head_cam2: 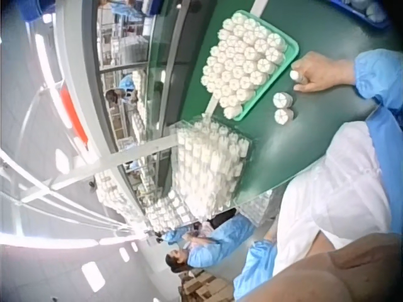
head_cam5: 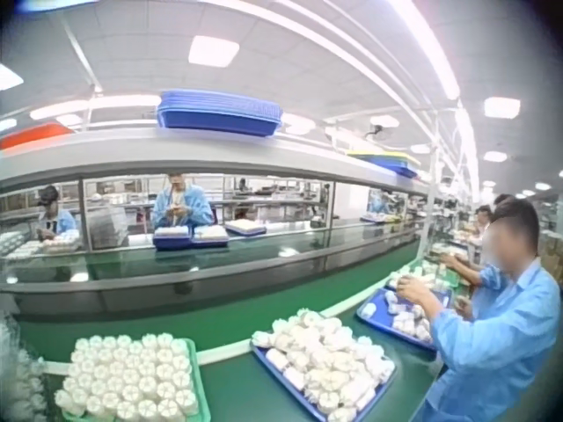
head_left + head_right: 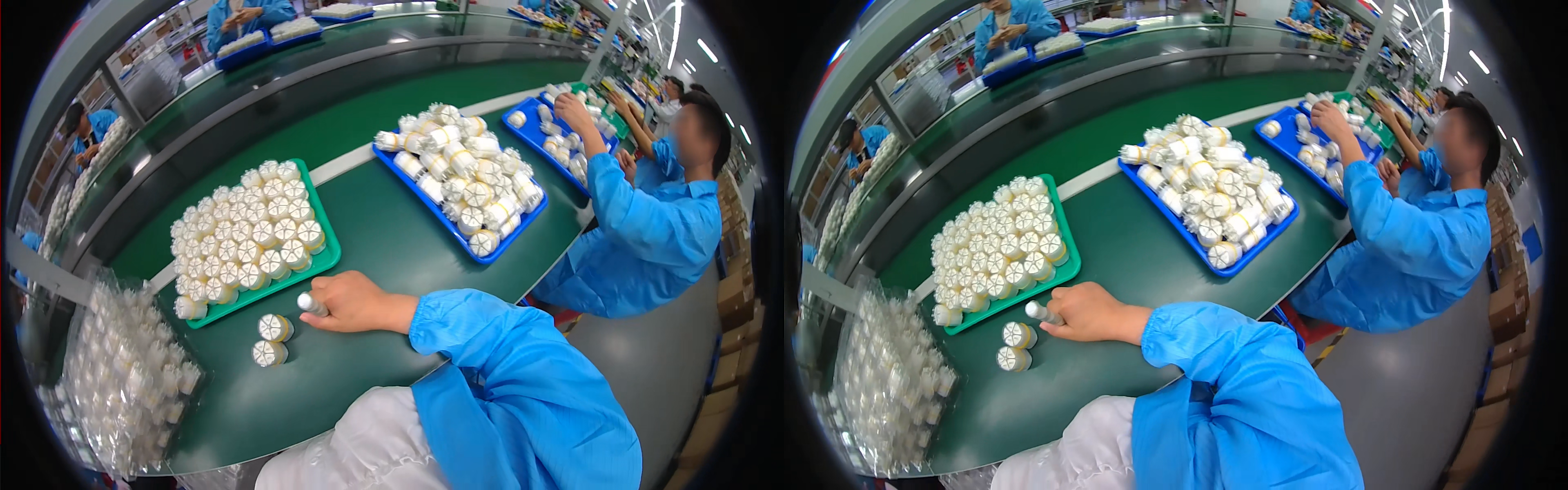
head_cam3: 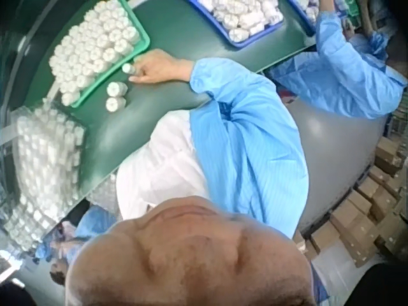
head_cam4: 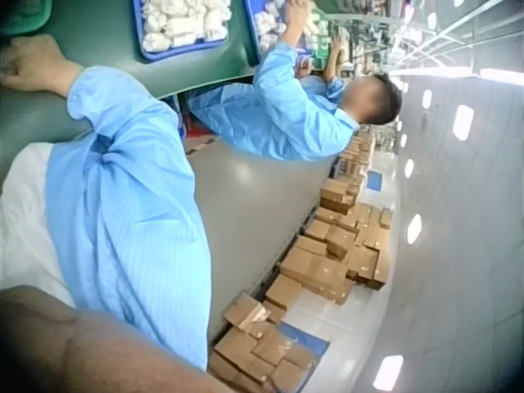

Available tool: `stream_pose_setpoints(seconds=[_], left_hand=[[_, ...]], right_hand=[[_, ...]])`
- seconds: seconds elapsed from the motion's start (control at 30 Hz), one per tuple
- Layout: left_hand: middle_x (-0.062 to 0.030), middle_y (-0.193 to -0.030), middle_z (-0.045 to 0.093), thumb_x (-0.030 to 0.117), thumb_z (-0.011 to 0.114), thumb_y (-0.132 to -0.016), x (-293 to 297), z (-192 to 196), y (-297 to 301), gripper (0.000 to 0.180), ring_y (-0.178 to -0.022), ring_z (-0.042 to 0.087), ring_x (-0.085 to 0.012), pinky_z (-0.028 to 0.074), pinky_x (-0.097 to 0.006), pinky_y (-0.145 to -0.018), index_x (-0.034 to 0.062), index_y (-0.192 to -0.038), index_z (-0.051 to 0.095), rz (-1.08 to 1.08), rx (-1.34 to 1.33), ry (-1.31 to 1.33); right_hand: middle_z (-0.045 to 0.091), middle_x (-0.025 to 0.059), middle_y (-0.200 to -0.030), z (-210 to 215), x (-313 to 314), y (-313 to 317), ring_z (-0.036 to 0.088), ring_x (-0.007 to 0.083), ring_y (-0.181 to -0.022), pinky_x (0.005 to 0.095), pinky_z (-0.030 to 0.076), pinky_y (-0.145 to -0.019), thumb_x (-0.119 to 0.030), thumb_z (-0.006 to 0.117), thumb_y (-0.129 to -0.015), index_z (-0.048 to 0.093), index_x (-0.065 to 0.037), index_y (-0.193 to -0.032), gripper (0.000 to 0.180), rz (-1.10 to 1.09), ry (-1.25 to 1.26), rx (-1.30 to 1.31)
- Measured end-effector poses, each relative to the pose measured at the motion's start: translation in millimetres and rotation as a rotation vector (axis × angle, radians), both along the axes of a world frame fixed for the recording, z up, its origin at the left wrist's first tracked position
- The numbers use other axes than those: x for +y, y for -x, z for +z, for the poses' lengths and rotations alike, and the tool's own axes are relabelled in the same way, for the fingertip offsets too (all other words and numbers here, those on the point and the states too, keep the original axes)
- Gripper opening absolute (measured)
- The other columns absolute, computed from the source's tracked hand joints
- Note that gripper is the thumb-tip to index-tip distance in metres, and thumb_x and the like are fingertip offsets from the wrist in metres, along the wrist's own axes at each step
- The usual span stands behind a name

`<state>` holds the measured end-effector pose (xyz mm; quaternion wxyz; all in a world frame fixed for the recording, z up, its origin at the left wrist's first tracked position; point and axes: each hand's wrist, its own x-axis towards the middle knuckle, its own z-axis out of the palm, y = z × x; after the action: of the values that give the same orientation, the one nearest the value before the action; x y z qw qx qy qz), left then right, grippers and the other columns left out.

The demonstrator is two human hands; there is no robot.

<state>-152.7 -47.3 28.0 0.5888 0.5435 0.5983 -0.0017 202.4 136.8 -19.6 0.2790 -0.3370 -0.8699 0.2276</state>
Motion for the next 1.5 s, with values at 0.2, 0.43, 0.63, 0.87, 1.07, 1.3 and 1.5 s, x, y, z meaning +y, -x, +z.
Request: stream_pose_setpoints(seconds=[0.2,0.43,0.63,0.87,1.07,1.3,1.5], left_hand=[[-0.0209,-0.129,0.066,0.025,0.071,-0.094,-33.7,3.8,17.7,0.041,-0.116,0.062,-0.0323,0.048,-0.041,-0.099,0.0007,-0.127,0.065,-0.094,-0.02,0.013],[-0.0207,-0.126,0.067,0.024,0.071,-0.094,-90.4,4.7,29.5,0.039,-0.114,0.063,-0.0323,0.049,-0.041,-0.098,0.0008,-0.125,0.065,-0.185,-0.054,0.062],[-0.0206,-0.125,0.068,0.024,0.07,-0.094,-127.2,1.2,25.9,0.038,-0.112,0.064,-0.0322,0.049,-0.041,-0.097,0.0009,-0.124,0.066,-0.22,-0.077,0.09],[-0.0204,-0.122,0.069,0.024,0.07,-0.094,-157.0,7.9,22.7,0.036,-0.11,0.065,-0.0322,0.05,-0.041,-0.095,0.0009,-0.122,0.067,-0.231,-0.094,0.099],[-0.0203,-0.12,0.07,0.023,0.07,-0.094,-165.1,5.0,19.6,0.034,-0.108,0.066,-0.0321,0.05,-0.041,-0.094,0.001,-0.12,0.068,-0.256,-0.102,0.108],[-0.0201,-0.118,0.071,0.023,0.07,-0.094,-160.0,2.0,19.2,0.033,-0.106,0.067,-0.0321,0.051,-0.041,-0.093,0.0011,-0.119,0.069,-0.324,-0.104,0.076],[-0.02,-0.116,0.072,0.023,0.07,-0.094,-145.1,-1.3,19.4,0.031,-0.104,0.068,-0.032,0.052,-0.041,-0.092,0.0012,-0.117,0.07,-0.392,-0.091,0.034]], right_hand=[[0.061,0.0092,-0.079,2.4,1.7,-1.9,0.064,0.0333,-0.069,0.0458,0.052,-0.061,-0.041,0.07,-0.092,0.067,-0.008,-0.078,0.035,-0.018,-0.061,0.036],[0.06,0.0134,-0.081,6.9,-0.9,0.3,0.064,0.0352,-0.069,0.0463,0.051,-0.061,-0.043,0.07,-0.092,0.064,-0.003,-0.075,0.044,-0.016,-0.027,0.013],[0.064,0.0109,-0.082,10.2,-1.4,-0.1,0.065,0.0331,-0.069,0.0451,0.051,-0.06,-0.038,0.073,-0.09,0.071,-0.009,-0.08,0.03,-0.025,0.029,0.051],[0.065,0.0093,-0.08,9.9,-2.1,1.7,0.066,0.0312,-0.068,0.0434,0.052,-0.061,-0.036,0.075,-0.088,0.071,-0.01,-0.078,0.028,-0.029,0.015,0.052],[0.067,0.009,-0.08,11.5,-2.3,1.4,0.066,0.0308,-0.068,0.043,0.052,-0.061,-0.035,0.074,-0.089,0.072,-0.01,-0.079,0.027,-0.016,0.006,0.051],[0.067,0.0089,-0.081,10.6,-1.7,-0.6,0.066,0.031,-0.07,0.0429,0.052,-0.062,-0.035,0.074,-0.09,0.071,-0.01,-0.08,0.027,-0.013,0.003,0.052],[0.066,0.0093,-0.082,10.4,-0.8,-2.2,0.066,0.0318,-0.071,0.0436,0.052,-0.063,-0.036,0.074,-0.09,0.07,-0.009,-0.081,0.028,-0.042,0.028,0.055]])
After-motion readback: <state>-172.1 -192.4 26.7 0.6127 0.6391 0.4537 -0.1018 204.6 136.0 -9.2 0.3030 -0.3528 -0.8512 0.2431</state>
